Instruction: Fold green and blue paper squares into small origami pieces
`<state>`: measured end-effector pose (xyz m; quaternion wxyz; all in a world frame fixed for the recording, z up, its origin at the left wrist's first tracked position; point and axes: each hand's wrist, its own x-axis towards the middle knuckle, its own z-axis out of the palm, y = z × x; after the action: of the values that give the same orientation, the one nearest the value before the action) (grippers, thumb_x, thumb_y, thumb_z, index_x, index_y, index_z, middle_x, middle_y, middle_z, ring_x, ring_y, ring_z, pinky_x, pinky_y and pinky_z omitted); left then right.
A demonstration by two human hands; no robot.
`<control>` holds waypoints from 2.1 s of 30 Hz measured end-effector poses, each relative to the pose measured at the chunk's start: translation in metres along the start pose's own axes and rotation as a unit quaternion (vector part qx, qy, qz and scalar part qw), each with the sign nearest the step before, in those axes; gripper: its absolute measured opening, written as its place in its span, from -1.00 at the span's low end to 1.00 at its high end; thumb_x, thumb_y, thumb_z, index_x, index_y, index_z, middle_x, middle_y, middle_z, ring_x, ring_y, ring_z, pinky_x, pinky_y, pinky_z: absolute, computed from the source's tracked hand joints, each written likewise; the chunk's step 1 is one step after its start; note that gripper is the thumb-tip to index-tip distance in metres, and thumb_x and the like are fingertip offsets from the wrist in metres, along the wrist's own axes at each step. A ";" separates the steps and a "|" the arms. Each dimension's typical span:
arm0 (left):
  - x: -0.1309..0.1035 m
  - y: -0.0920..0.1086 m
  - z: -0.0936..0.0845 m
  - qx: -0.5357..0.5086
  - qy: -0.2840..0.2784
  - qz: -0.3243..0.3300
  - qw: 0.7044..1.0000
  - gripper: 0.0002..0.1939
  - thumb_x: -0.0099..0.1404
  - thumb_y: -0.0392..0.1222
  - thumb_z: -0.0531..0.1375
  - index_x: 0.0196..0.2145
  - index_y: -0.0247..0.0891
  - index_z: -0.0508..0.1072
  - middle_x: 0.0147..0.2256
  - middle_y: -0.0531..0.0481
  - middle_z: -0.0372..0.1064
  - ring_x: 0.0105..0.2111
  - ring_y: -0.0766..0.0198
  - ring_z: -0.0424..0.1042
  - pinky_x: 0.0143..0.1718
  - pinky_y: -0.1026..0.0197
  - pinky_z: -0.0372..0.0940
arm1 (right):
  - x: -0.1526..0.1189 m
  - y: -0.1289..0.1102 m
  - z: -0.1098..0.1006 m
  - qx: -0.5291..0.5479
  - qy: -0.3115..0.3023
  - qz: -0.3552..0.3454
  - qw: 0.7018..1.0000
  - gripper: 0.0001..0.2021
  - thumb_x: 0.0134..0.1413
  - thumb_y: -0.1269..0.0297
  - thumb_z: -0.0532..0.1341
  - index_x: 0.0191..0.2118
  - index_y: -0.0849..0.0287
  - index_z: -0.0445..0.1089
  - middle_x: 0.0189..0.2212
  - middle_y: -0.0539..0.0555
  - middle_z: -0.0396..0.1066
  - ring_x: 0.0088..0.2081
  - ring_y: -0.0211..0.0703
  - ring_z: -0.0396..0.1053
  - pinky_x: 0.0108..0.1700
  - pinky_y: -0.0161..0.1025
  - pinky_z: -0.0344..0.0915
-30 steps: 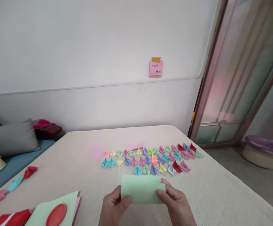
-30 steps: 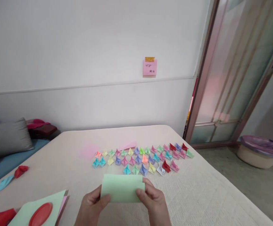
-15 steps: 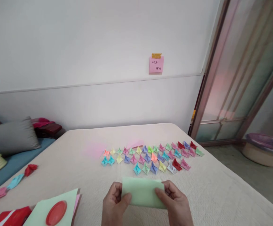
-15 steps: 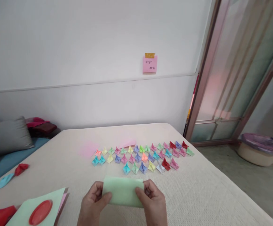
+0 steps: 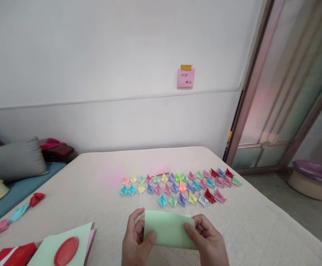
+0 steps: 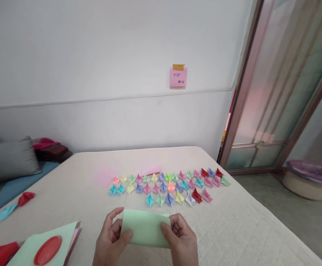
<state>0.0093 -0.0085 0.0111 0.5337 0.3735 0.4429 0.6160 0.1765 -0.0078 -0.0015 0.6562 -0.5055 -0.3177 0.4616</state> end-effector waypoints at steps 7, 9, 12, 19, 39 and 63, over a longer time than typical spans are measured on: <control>0.000 0.000 0.001 0.000 0.013 0.002 1.000 -0.34 -0.08 -0.10 0.39 -0.03 -0.22 0.27 -0.55 0.08 0.40 -0.49 0.20 0.38 -0.44 0.28 0.20 | -0.001 -0.004 0.002 0.000 -0.001 0.000 1.000 -0.65 -0.30 0.10 0.41 -0.63 0.13 0.23 -0.68 -0.12 0.16 -0.59 -0.28 0.08 -0.56 -0.35 -0.02; 0.001 -0.001 0.001 0.000 0.013 0.002 1.000 -0.33 -0.08 -0.12 0.39 -0.02 -0.23 0.27 -0.55 0.07 0.41 -0.49 0.20 0.38 -0.44 0.27 0.20 | -0.002 -0.005 0.003 0.018 0.001 0.002 1.000 -0.67 -0.31 0.14 0.42 -0.60 0.13 0.23 -0.68 -0.12 0.19 -0.59 -0.29 0.11 -0.56 -0.36 0.00; 0.000 -0.002 0.000 0.003 0.010 0.004 1.000 -0.32 -0.07 -0.11 0.38 0.01 -0.24 0.25 -0.54 0.06 0.41 -0.49 0.20 0.38 -0.43 0.27 0.20 | -0.004 -0.008 0.006 0.053 0.002 0.010 0.999 -0.68 -0.30 0.17 0.42 -0.38 0.10 0.33 -0.63 -0.09 0.33 -0.54 -0.23 0.22 -0.52 -0.34 0.09; 0.001 -0.005 -0.002 0.010 0.002 0.016 1.000 -0.27 -0.03 -0.09 0.36 0.05 -0.25 0.15 -0.52 0.05 0.42 -0.50 0.21 0.38 -0.42 0.26 0.22 | -0.001 -0.003 0.006 0.054 0.002 0.001 0.999 -0.44 -0.27 0.20 0.40 -0.05 0.09 0.29 -0.66 -0.14 0.30 -0.56 -0.25 0.24 -0.50 -0.34 0.09; -0.001 -0.003 0.001 0.005 0.017 0.032 0.999 -0.32 -0.01 -0.07 0.35 0.03 -0.23 0.18 -0.55 0.10 0.40 -0.52 0.25 0.36 -0.45 0.29 0.20 | -0.002 -0.004 0.006 0.056 0.002 0.013 0.998 -0.44 -0.27 0.17 0.40 -0.06 0.13 0.29 -0.64 -0.12 0.32 -0.52 -0.22 0.24 -0.46 -0.32 0.11; 0.005 -0.002 0.000 0.010 0.052 0.029 0.998 -0.25 -0.09 -0.01 0.38 0.01 -0.23 0.20 -0.60 0.12 0.37 -0.56 0.25 0.33 -0.48 0.30 0.20 | 0.008 0.024 0.004 0.039 -0.005 -0.002 0.999 -0.46 -0.26 0.09 0.37 -0.08 0.15 0.32 -0.63 -0.15 0.20 -0.54 -0.24 0.20 -0.46 -0.31 0.08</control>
<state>0.0091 -0.0035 0.0087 0.4876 0.3590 0.4657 0.6454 0.1690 0.0028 -0.0232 0.6749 -0.4766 -0.3037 0.4745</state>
